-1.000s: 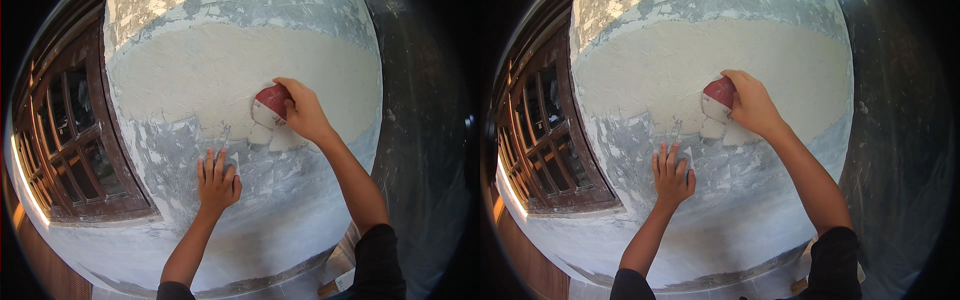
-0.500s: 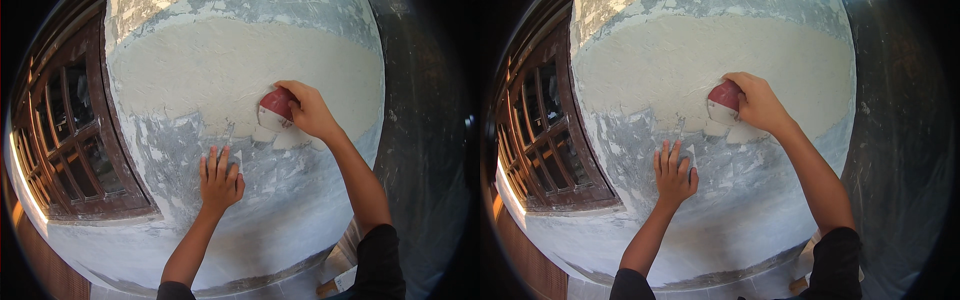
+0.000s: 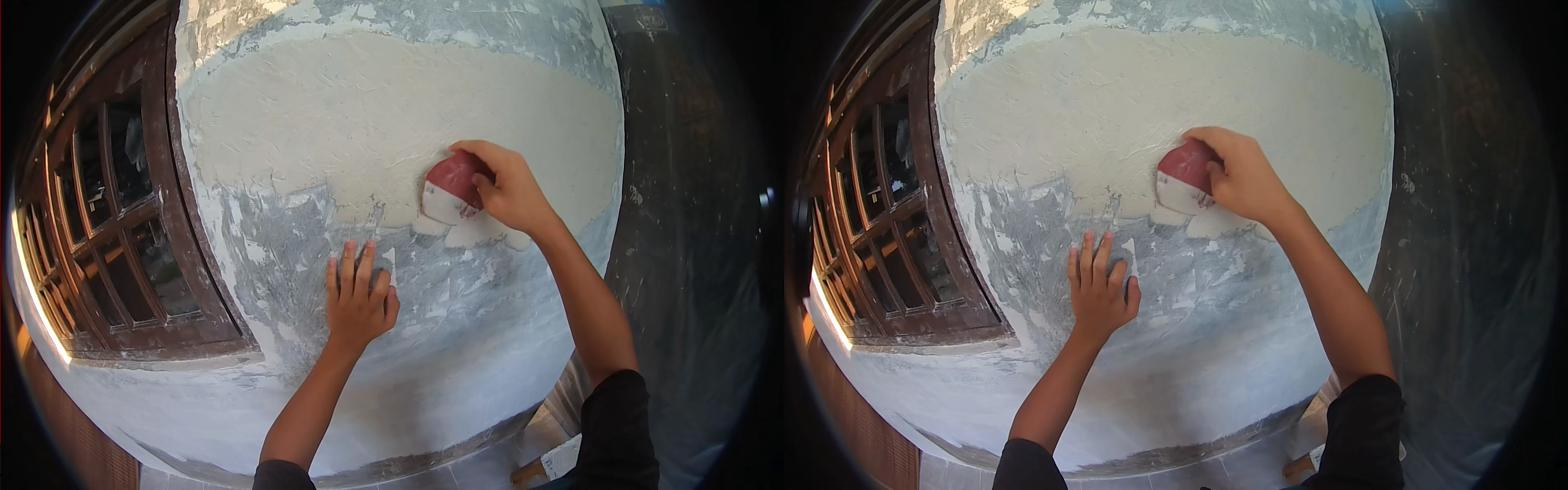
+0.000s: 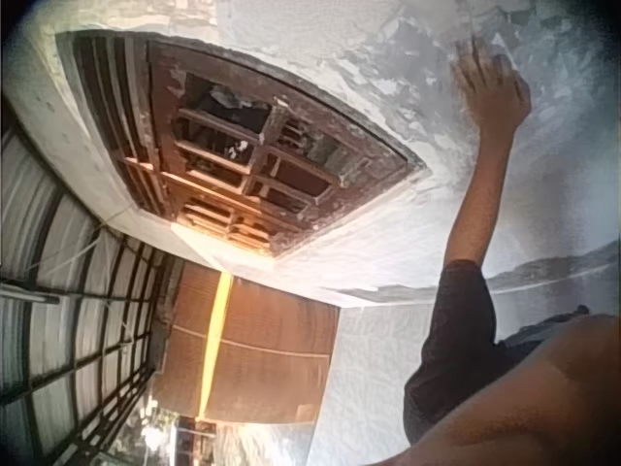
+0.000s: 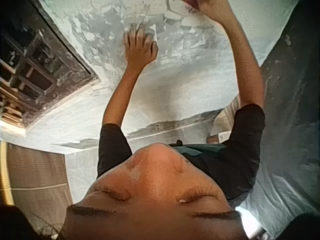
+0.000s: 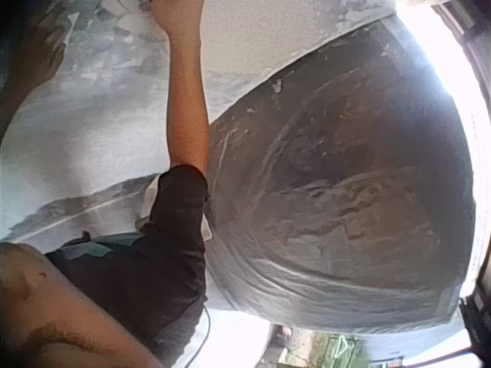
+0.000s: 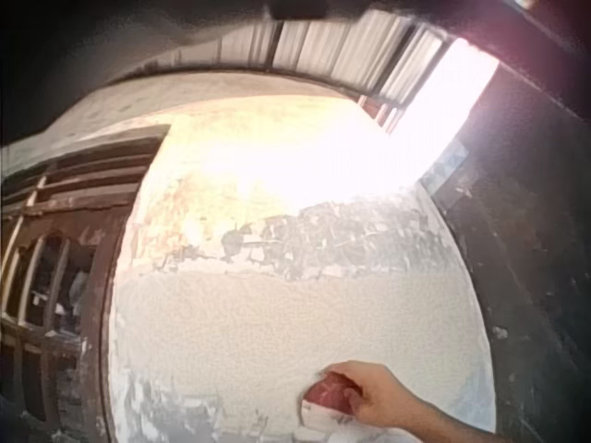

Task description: The person applies wall filler paste to an interior wall using a putty knife, smoothing the paste onto the wall surface.

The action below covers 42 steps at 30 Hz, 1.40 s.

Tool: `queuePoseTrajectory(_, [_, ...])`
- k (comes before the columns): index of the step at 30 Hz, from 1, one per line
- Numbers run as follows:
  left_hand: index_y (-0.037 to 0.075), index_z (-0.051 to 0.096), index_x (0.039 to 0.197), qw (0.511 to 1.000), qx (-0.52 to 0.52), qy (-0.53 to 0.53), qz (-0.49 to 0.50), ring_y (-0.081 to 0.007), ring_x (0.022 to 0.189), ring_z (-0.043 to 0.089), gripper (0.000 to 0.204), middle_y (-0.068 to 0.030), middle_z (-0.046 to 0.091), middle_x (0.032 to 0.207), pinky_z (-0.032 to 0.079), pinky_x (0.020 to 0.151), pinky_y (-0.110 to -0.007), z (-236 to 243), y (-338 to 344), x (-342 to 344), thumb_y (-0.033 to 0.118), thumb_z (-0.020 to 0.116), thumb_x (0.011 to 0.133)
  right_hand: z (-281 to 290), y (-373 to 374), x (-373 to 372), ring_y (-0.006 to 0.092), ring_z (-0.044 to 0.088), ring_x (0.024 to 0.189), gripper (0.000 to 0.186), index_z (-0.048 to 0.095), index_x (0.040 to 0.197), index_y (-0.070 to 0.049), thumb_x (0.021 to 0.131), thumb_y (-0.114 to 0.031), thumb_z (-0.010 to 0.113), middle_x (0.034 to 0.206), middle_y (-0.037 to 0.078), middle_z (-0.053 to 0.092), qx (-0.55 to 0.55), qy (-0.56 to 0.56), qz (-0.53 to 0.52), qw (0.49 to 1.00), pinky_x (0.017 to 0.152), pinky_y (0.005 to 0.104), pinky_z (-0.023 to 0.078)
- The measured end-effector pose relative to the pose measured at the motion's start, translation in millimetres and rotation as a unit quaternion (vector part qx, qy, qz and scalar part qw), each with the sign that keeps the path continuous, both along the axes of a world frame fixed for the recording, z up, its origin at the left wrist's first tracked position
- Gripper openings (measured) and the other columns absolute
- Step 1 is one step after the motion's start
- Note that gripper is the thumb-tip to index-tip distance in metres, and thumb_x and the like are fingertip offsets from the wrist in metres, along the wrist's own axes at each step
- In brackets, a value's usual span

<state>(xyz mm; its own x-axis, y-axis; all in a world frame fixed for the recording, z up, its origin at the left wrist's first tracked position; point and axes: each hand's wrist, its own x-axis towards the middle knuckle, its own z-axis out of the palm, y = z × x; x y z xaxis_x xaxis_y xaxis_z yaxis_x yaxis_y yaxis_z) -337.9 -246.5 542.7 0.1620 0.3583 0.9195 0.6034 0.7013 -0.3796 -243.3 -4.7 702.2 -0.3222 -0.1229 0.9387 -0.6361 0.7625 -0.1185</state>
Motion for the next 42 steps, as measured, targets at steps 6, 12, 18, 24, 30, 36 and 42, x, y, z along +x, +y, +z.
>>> queuePoseTrajectory(6, [0.009, 0.051, 0.106, 1.0, 0.001, -0.007, -0.009, -0.0425, 0.138, 0.037, 0.026, -0.0191, 0.047, 0.143, 0.023, 0.111, -0.058, -1.5, 1.6, 0.9, 0.02, 0.057, 0.083, 23.2, -1.6, 3.9, 0.0388, 0.063, 0.102, 0.044, 0.061, 0.115, 0.003, 0.073, 0.012, 0.051, 0.108, 0.023, 0.066, 0.018, 0.028, -0.017, 0.999, 0.091, 0.0416, 0.05])
queuePoseTrajectory(12, [0.009, 0.051, 0.105, 1.0, 0.002, -0.012, -0.01, -0.0424, 0.139, 0.037, 0.025, -0.0191, 0.047, 0.144, 0.023, 0.112, -0.058, -3.0, -0.5, -1.5, 0.021, 0.057, 0.083, 14.2, -17.3, -0.5, 0.0413, 0.064, 0.097, 0.044, 0.061, 0.111, 0.004, 0.07, 0.015, 0.051, 0.105, 0.023, 0.066, 0.189, -0.042, -0.028, 0.981, 0.087, 0.0421, 0.052])
queuePoseTrajectory(18, [0.009, 0.052, 0.104, 1.0, 0.007, -0.007, -0.009, -0.0421, 0.138, 0.037, 0.025, -0.0191, 0.048, 0.144, 0.023, 0.112, -0.058, -1.2, -0.7, -0.6, 0.021, 0.057, 0.083, 35.9, -17.5, 8.4, 0.0404, 0.064, 0.096, 0.041, 0.062, 0.109, 0.003, 0.071, 0.014, 0.051, 0.103, 0.023, 0.066, 0.113, 0.008, -0.008, 0.994, 0.086, 0.0428, 0.052])
queuePoseTrajectory(24, [0.009, 0.052, 0.104, 1.0, 0.005, -0.009, -0.007, -0.042, 0.138, 0.037, 0.025, -0.0188, 0.048, 0.144, 0.023, 0.112, -0.058, -1.5, 1.5, -0.5, 0.021, 0.057, 0.083, 30.0, -7.8, -1.4, 0.0404, 0.064, 0.096, 0.042, 0.062, 0.109, 0.004, 0.07, 0.013, 0.051, 0.102, 0.023, 0.066, 0.122, 0.026, -0.028, 0.992, 0.086, 0.0429, 0.051])
queuePoseTrajectory(30, [0.009, 0.052, 0.105, 1.0, 0.004, -0.008, 0.0, -0.042, 0.138, 0.037, 0.025, -0.0187, 0.047, 0.144, 0.024, 0.112, -0.058, -1.7, -1.5, 1.2, 0.021, 0.057, 0.083, 18.7, -11.3, 2.4, 0.0394, 0.065, 0.095, 0.04, 0.062, 0.109, 0.003, 0.072, 0.012, 0.05, 0.102, 0.023, 0.067, 0.115, 0.004, -0.002, 0.993, 0.086, 0.0419, 0.052])
queuePoseTrajectory(36, [0.009, 0.052, 0.105, 1.0, 0.004, -0.007, 0.005, -0.0423, 0.138, 0.037, 0.026, -0.0185, 0.048, 0.143, 0.024, 0.111, -0.058, -2.3, 1.0, 0.0, 0.021, 0.057, 0.083, 14.8, -4.3, 8.1, 0.0372, 0.066, 0.096, 0.04, 0.062, 0.111, 0.003, 0.074, 0.012, 0.051, 0.104, 0.023, 0.067, 0.003, -0.015, 0.005, 1.0, 0.087, 0.0391, 0.052])
queuePoseTrajectory(42, [0.009, 0.051, 0.106, 1.0, 0.001, -0.004, 0.006, -0.0428, 0.137, 0.038, 0.026, -0.0192, 0.047, 0.143, 0.024, 0.111, -0.057, -1.1, 1.7, 0.8, 0.021, 0.057, 0.083, 7.0, 8.7, 0.6, 0.0322, 0.068, 0.094, 0.039, 0.061, 0.112, 0.002, 0.075, 0.012, 0.051, 0.101, 0.021, 0.068, -0.05, -0.001, -0.014, 0.999, 0.083, 0.0376, 0.052])
